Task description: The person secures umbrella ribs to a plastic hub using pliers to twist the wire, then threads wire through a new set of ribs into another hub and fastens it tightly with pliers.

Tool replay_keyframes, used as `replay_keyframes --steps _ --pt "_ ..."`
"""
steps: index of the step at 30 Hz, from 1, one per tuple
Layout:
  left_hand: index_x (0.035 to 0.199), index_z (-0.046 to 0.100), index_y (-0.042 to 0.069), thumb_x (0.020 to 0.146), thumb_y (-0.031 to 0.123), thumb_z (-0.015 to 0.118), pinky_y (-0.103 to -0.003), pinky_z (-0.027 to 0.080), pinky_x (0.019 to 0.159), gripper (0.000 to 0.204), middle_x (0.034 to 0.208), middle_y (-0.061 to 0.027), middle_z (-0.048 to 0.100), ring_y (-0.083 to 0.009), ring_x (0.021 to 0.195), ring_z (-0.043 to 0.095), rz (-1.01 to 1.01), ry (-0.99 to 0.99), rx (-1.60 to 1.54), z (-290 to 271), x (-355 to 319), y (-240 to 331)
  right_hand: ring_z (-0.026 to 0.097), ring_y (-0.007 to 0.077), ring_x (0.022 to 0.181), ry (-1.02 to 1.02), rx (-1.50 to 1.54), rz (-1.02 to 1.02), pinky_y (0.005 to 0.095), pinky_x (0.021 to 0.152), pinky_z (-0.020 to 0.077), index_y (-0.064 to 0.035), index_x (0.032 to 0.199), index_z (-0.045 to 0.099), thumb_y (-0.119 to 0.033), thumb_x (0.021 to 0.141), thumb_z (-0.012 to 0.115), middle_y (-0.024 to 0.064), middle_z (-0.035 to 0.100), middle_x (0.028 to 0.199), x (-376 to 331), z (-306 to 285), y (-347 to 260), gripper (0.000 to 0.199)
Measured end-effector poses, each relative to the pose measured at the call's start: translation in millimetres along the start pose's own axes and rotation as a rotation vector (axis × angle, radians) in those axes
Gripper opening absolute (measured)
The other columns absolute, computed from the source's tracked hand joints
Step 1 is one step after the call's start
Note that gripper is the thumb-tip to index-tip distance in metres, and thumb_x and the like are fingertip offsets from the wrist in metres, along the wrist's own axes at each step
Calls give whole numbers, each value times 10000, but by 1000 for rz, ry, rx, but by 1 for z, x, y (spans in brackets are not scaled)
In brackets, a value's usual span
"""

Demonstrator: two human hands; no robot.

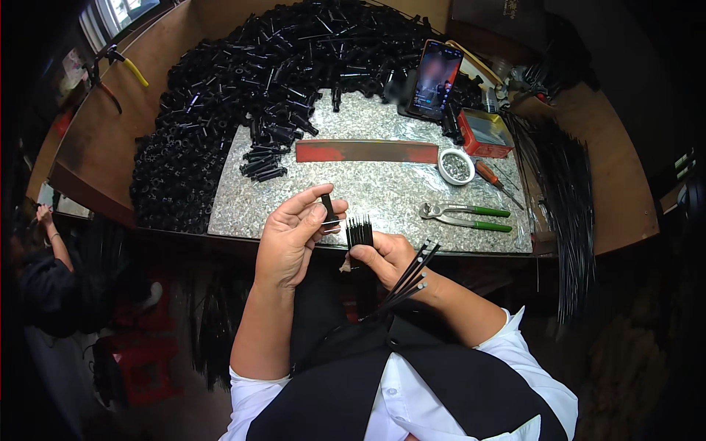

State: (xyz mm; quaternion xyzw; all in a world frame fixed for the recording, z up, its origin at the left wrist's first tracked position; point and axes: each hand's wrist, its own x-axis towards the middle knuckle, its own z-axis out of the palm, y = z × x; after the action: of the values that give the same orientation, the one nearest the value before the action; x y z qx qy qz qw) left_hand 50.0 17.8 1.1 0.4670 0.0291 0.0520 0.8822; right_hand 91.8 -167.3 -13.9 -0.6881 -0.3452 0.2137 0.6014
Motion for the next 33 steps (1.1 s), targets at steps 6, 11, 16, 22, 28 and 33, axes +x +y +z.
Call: replay_keyframes --steps 6,11,16,22,28,33 --pt "1225 530 -24 914 79 573 -272 547 794 330 1027 -155 653 -171 905 653 -26 -50 -58 1 -1 -2 643 163 684 -15 -62 -43 287 618 505 33 917 604 -129 925 543 100 648 745 1 0 2 173" --pt "1223 531 -26 911 64 570 -261 545 792 326 1020 -151 654 -160 899 652 -27 -59 -80 3 -1 -3 615 161 654 -10 -50 -45 294 596 486 32 907 612 -121 916 550 92 630 721 1 2 5 165" --pt "1219 532 -29 906 45 569 -249 542 790 323 1029 -149 652 -151 893 651 -28 -64 -97 2 0 -4 580 150 612 -3 -6 -17 299 567 465 32 889 614 -131 919 552 90 613 696 2 3 7 177" --pt "1213 535 -32 905 46 574 -256 538 801 321 1056 -149 647 -153 911 649 -21 -101 -127 -2 -1 -6 605 145 625 -4 -35 -25 288 575 478 31 880 615 -153 925 556 97 630 699 2 2 0 198" --pt "1169 565 -41 912 62 568 -303 525 854 278 1167 -166 599 -185 980 632 -19 -136 -115 -11 -4 -15 624 149 643 21 -64 -75 289 585 487 23 898 623 -158 923 561 93 639 703 3 3 4 192" --pt "1173 558 -59 866 -30 592 -314 469 934 310 1245 -132 510 -194 1100 551 51 -131 22 -10 -11 -15 623 145 662 51 -56 -30 294 607 488 8 934 628 -140 911 568 99 643 713 3 0 2 161"
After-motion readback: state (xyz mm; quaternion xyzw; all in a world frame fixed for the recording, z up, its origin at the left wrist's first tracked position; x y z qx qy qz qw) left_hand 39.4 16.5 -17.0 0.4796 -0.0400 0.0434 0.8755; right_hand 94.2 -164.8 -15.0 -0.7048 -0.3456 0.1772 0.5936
